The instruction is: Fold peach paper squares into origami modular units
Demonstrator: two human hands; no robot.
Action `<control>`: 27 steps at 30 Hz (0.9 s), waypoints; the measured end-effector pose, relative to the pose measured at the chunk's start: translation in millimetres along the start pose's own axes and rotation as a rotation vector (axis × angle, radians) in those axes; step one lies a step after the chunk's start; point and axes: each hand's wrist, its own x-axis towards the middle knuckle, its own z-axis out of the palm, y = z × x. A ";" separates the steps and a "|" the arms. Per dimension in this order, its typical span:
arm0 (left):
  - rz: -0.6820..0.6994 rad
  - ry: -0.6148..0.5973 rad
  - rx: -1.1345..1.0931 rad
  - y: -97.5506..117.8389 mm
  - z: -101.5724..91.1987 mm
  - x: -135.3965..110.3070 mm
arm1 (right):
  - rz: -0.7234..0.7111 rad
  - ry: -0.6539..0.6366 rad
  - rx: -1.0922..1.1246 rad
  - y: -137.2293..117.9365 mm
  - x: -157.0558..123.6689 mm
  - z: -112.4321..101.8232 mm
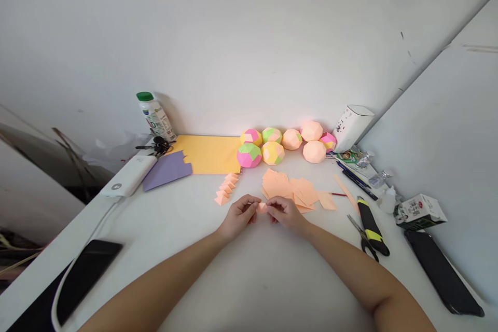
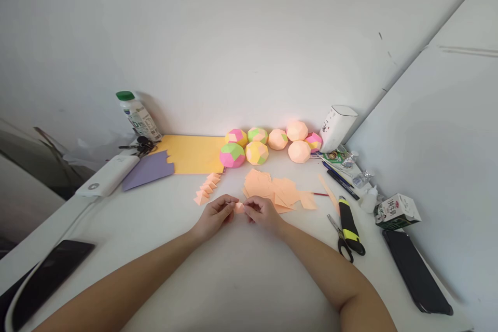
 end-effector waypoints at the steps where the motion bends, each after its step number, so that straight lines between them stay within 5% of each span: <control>1: 0.006 0.002 -0.008 -0.1 -0.1 0.2 | 0.002 0.004 -0.002 0.4 0.0 0.1; 27: 0.059 0.017 0.031 4.9 3.5 -1.3 | -0.028 -0.006 0.007 -2.2 1.3 -1.0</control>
